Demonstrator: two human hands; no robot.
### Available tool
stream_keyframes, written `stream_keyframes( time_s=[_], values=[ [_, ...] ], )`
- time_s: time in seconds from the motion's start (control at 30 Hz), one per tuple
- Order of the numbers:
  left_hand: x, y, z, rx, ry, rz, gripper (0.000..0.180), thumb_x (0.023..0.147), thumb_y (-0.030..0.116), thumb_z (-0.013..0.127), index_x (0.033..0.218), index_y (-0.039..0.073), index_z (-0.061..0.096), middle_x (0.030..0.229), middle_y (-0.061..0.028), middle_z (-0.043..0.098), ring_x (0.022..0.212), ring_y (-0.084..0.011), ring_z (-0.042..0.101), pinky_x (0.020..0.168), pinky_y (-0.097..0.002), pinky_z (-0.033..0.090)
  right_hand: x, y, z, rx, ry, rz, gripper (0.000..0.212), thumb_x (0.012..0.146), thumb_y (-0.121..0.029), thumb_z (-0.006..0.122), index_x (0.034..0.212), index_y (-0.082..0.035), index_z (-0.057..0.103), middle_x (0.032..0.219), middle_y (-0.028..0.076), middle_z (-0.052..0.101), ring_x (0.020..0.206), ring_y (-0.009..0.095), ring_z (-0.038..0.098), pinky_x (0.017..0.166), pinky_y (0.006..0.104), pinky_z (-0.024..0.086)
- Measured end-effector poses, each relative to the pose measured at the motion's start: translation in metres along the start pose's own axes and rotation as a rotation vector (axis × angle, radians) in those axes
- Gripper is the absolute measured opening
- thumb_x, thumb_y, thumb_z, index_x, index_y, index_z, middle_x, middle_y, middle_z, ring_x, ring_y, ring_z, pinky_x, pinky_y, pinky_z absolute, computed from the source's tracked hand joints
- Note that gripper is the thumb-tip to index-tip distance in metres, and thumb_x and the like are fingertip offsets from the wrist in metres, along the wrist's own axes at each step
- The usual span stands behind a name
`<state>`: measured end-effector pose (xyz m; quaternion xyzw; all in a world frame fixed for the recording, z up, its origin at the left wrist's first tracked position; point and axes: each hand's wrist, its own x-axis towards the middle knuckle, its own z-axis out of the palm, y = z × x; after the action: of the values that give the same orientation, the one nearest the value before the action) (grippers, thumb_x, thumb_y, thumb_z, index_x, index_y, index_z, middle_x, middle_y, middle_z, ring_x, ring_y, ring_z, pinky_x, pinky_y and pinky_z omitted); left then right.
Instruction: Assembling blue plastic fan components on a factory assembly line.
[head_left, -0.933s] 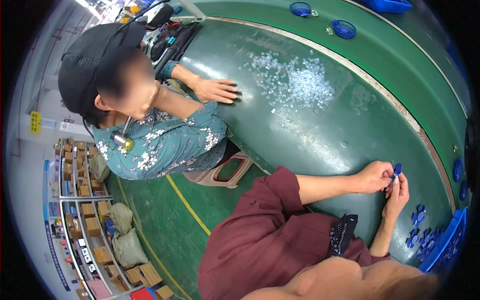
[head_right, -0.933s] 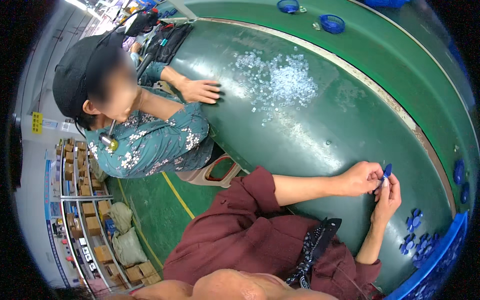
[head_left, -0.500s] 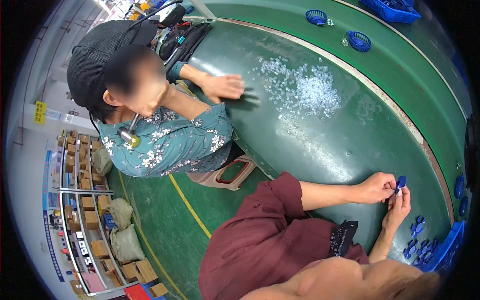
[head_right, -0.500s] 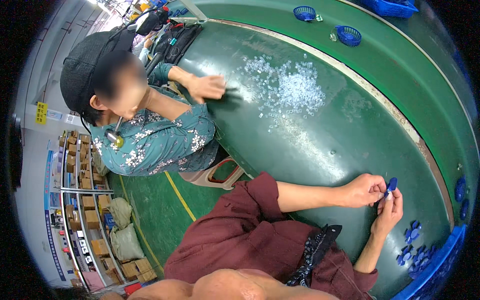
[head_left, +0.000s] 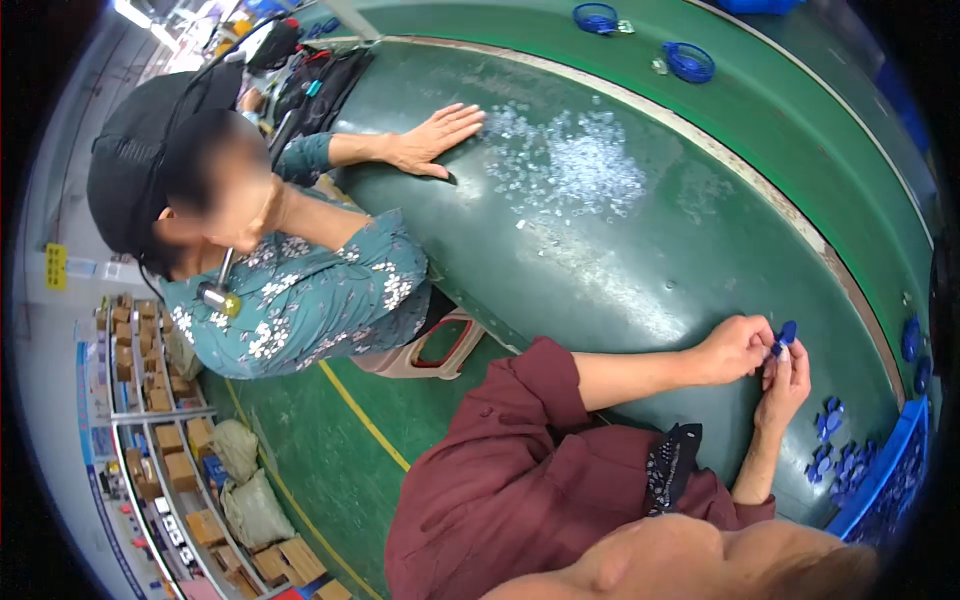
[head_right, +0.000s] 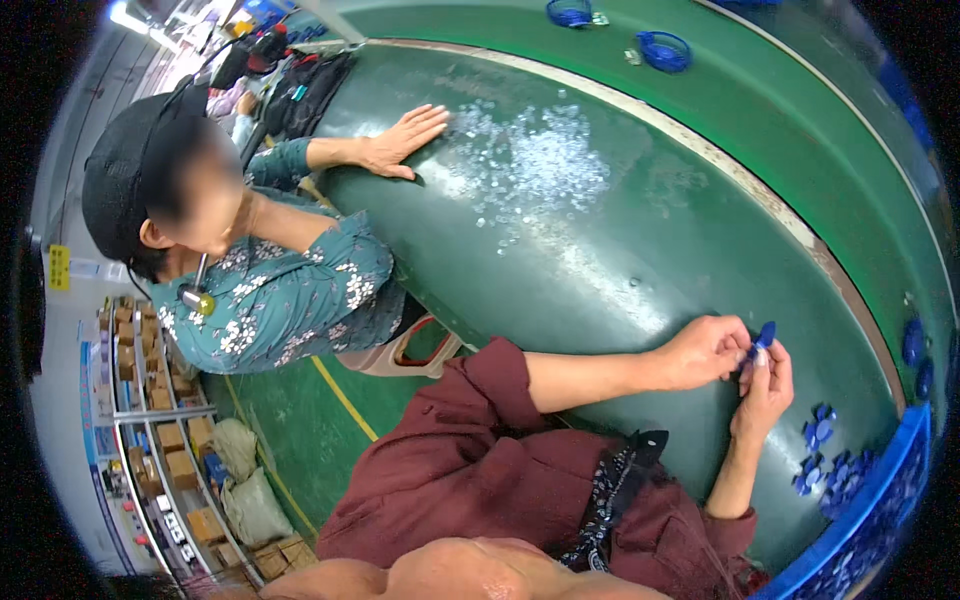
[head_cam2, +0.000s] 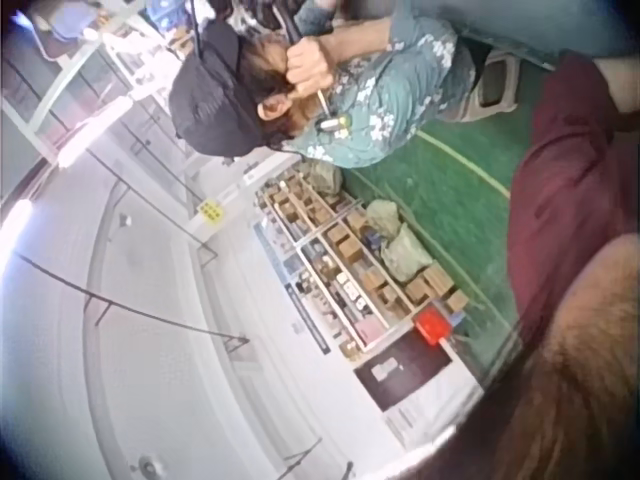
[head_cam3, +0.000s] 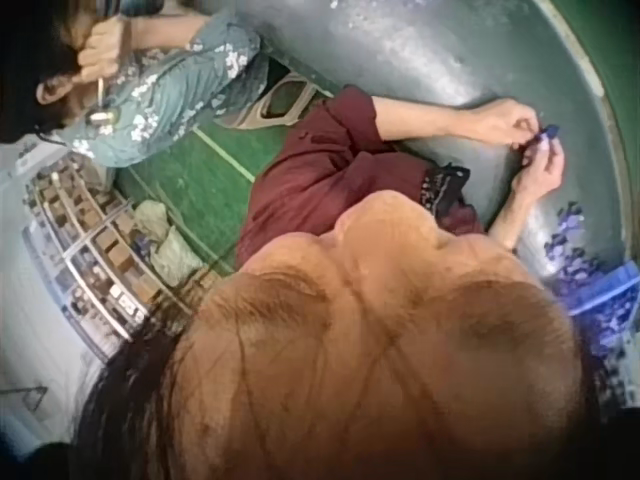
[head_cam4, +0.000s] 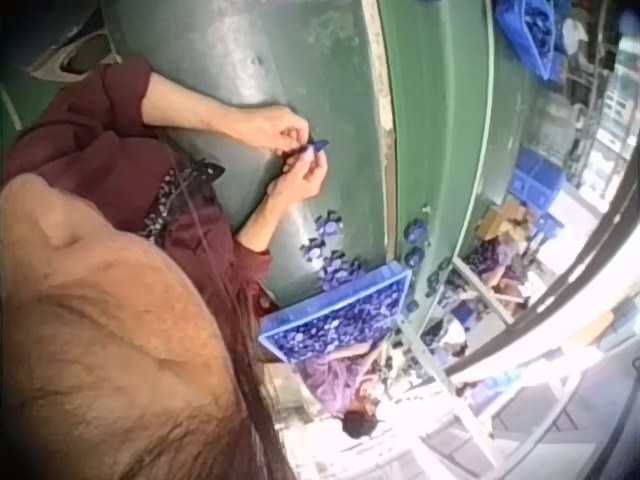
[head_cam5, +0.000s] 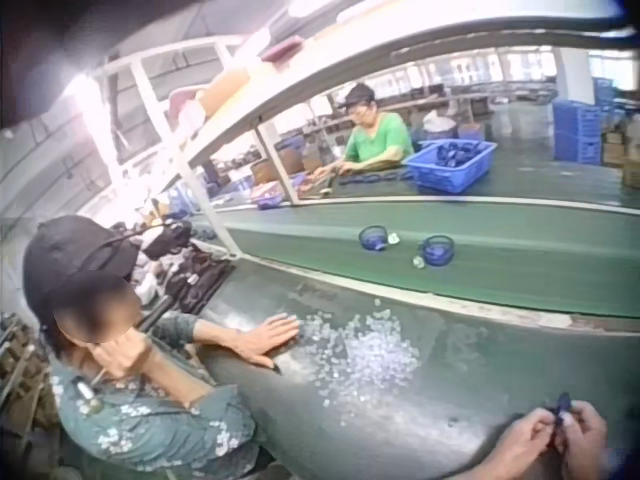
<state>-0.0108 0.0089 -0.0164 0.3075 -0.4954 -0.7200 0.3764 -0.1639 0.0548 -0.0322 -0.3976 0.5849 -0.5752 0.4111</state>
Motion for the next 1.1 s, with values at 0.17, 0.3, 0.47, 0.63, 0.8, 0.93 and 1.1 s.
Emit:
stream_keyframes(
  time_s=[0.17, 0.3, 0.47, 0.63, 0.8, 0.93, 1.1],
  values=[
    [0.002, -0.005, -0.010, 0.080, 0.047, 0.084, 0.013, 0.085, 0.008, 0.057, 0.096, 0.000, 0.054, 0.073, -0.0028, 0.058, 0.063, -0.0084, 0.057, 0.056, -0.0240, 0.050, -0.001, -0.004, 0.013, -0.014, 0.092, -0.040, 0.023, 0.093, -0.015, 0.054, 0.111, -0.001, 0.057, 0.069, -0.004, 0.052, 0.054, 0.001, 0.041, 0.044, 0.0160, 0.029],
    [0.012, -0.002, -0.017, 0.136, 0.110, 0.107, 0.012, 0.087, 0.006, 0.053, 0.097, -0.001, 0.055, 0.074, -0.0041, 0.059, 0.063, -0.0102, 0.058, 0.054, -0.0242, 0.049, -0.001, -0.010, 0.018, 0.038, 0.129, -0.056, 0.025, 0.088, -0.011, 0.061, 0.111, -0.001, 0.058, 0.079, 0.000, 0.059, 0.059, 0.003, 0.046, 0.049, 0.0169, 0.034],
    [0.009, 0.025, -0.014, 0.062, 0.167, 0.060, 0.013, 0.087, 0.004, 0.050, 0.098, 0.000, 0.057, 0.080, -0.0054, 0.060, 0.067, -0.0105, 0.058, 0.058, -0.0233, 0.049, 0.001, -0.012, 0.020, 0.095, 0.147, -0.079, 0.025, 0.087, -0.009, 0.062, 0.109, 0.001, 0.057, 0.082, -0.001, 0.058, 0.062, 0.003, 0.047, 0.054, 0.0178, 0.037],
    [0.031, 0.068, -0.010, 0.274, 0.097, 0.237, 0.016, 0.082, -0.003, 0.046, 0.093, -0.002, 0.057, 0.076, -0.0079, 0.060, 0.064, -0.0130, 0.059, 0.056, -0.0268, 0.050, 0.001, -0.015, 0.018, 0.130, 0.137, -0.080, 0.025, 0.087, -0.010, 0.063, 0.109, 0.002, 0.057, 0.080, -0.001, 0.056, 0.061, 0.003, 0.046, 0.054, 0.0177, 0.036],
    [0.115, 0.102, -0.095, 1.018, 0.392, 0.557, 0.024, 0.075, 0.005, 0.056, 0.098, 0.001, 0.060, 0.095, -0.0186, 0.062, 0.092, -0.0352, 0.059, 0.081, -0.0422, 0.047, 0.002, -0.011, 0.009, 0.110, 0.165, -0.109, 0.025, 0.089, -0.012, 0.061, 0.110, 0.000, 0.057, 0.079, -0.003, 0.056, 0.061, 0.003, 0.045, 0.051, 0.0169, 0.032],
    [0.160, 0.122, -0.209, 1.503, 0.743, 0.422, 0.032, 0.071, 0.004, 0.056, 0.102, -0.001, 0.054, 0.102, -0.0216, 0.055, 0.094, -0.0398, 0.054, 0.079, -0.0479, 0.047, 0.009, -0.009, 0.012, 0.056, 0.173, -0.156, 0.026, 0.088, -0.011, 0.061, 0.111, 0.002, 0.056, 0.082, -0.001, 0.057, 0.063, 0.004, 0.046, 0.054, 0.0185, 0.037],
    [0.203, 0.137, -0.278, 1.697, 0.844, 0.195, 0.030, 0.074, 0.009, 0.058, 0.101, -0.001, 0.050, 0.103, -0.0191, 0.054, 0.097, -0.0387, 0.053, 0.078, -0.0484, 0.049, 0.008, -0.007, 0.007, 0.011, 0.193, -0.083, 0.027, 0.088, -0.008, 0.060, 0.112, 0.002, 0.055, 0.085, 0.001, 0.058, 0.067, 0.004, 0.050, 0.056, 0.0182, 0.041]
  ],
)
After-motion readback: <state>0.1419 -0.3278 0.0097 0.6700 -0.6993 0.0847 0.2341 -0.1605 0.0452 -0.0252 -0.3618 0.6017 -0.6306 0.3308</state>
